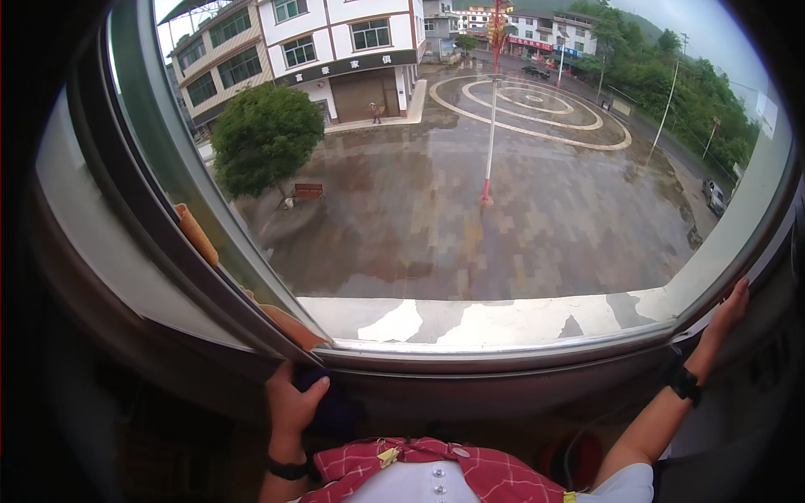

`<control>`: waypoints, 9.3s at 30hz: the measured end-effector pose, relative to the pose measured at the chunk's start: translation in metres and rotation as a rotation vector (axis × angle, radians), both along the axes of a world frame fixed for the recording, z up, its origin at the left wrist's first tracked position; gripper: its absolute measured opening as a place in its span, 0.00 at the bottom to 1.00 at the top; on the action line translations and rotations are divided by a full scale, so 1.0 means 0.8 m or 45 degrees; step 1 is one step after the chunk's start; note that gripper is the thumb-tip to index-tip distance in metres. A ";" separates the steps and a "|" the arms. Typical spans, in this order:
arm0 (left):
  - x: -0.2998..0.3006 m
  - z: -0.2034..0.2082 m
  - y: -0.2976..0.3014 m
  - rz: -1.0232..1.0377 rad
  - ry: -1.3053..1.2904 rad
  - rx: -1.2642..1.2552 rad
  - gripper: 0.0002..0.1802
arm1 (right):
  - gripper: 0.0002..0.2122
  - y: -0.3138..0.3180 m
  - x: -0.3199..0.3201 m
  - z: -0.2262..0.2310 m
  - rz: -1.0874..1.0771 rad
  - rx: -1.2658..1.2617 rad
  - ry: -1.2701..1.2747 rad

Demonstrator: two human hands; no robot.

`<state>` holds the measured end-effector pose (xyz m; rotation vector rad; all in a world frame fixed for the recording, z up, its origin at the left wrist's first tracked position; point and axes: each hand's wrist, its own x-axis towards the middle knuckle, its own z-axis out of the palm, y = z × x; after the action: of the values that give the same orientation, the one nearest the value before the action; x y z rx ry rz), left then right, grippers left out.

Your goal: The person wipes the lower track of a sliding window frame with a purple cloth and then slides the window back and forth several times.

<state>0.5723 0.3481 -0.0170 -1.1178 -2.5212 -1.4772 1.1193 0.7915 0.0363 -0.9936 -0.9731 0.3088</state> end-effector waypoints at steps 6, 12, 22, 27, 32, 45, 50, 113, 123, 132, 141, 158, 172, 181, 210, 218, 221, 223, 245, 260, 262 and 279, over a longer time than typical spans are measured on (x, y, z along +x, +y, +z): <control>0.004 0.011 0.005 -0.037 -0.048 0.003 0.21 | 0.24 -0.060 -0.069 0.007 -0.066 0.079 -0.147; -0.004 0.006 0.001 -0.058 -0.102 -0.001 0.20 | 0.21 -0.110 -0.149 0.003 0.052 0.071 -0.146; -0.017 0.007 -0.006 -0.181 -0.110 -0.038 0.21 | 0.14 -0.212 -0.279 0.025 0.186 0.023 -0.169; -0.020 0.012 -0.011 -0.247 -0.099 -0.035 0.20 | 0.13 -0.262 -0.330 0.037 0.303 0.095 -0.265; -0.024 0.010 -0.010 -0.285 -0.086 -0.039 0.20 | 0.15 -0.296 -0.371 0.031 0.490 0.141 -0.306; -0.033 -0.002 -0.013 -0.317 -0.104 -0.037 0.21 | 0.26 -0.343 -0.468 0.044 1.094 0.560 -0.620; -0.036 -0.009 -0.009 -0.331 -0.133 -0.009 0.21 | 0.28 -0.355 -0.503 0.039 1.339 0.626 -0.542; 0.032 -0.008 0.036 -1.529 -0.160 0.006 0.32 | 0.09 -0.394 -0.401 -0.136 1.969 -0.703 -0.471; 0.026 -0.018 0.035 -1.532 -0.385 0.110 0.29 | 0.02 -0.393 -0.397 -0.115 1.488 -0.502 -0.242; -0.012 -0.033 0.012 -1.365 -0.486 0.102 0.24 | 0.05 -0.356 -0.386 -0.073 1.074 -0.095 0.261; -0.009 -0.040 0.007 -1.463 -0.436 -0.033 0.28 | 0.06 -0.341 -0.518 -0.069 1.246 0.127 -0.660; -0.009 -0.054 0.014 -1.396 -0.369 -0.074 0.25 | 0.18 -0.356 -0.561 -0.079 1.444 0.018 -1.507; -0.010 -0.049 0.012 -1.390 -0.370 -0.090 0.28 | 0.06 -0.333 -0.557 -0.078 1.602 -0.087 -1.371; -0.009 -0.049 0.012 -1.381 -0.336 -0.027 0.28 | 0.05 -0.338 -0.590 -0.077 1.553 -0.155 -1.601; -0.007 -0.055 0.008 -1.257 -0.364 -0.140 0.25 | 0.05 -0.343 -0.596 -0.084 1.364 0.089 -1.897; -0.010 -0.057 0.012 -1.271 -0.348 -0.162 0.27 | 0.05 -0.344 -0.598 -0.092 1.361 -0.118 -1.497; -0.014 -0.056 0.016 -1.348 -0.322 -0.149 0.27 | 0.05 -0.345 -0.602 -0.093 1.385 -0.104 -1.487; -0.018 -0.061 0.018 -1.390 -0.342 -0.177 0.28 | 0.05 -0.345 -0.598 -0.095 1.413 -0.235 -1.497; -0.023 -0.066 0.010 -1.373 -0.349 -0.174 0.29 | 0.07 -0.329 -0.579 -0.070 1.485 0.268 -2.079; -0.003 -0.048 0.018 -1.377 -0.334 -0.283 0.27 | 0.14 -0.338 -0.583 -0.056 1.560 0.130 -2.240; -0.002 -0.052 0.019 -1.400 -0.286 -0.259 0.28 | 0.15 -0.338 -0.584 -0.058 1.560 0.121 -2.243; -0.019 -0.063 -0.043 -1.054 -0.322 -0.161 0.28 | 0.18 -0.323 -0.577 -0.042 1.585 0.117 -2.322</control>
<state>0.5571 0.3134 -0.0673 -2.3258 -2.4323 -1.6753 0.6575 0.5333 0.0025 -0.1825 -3.2101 0.2967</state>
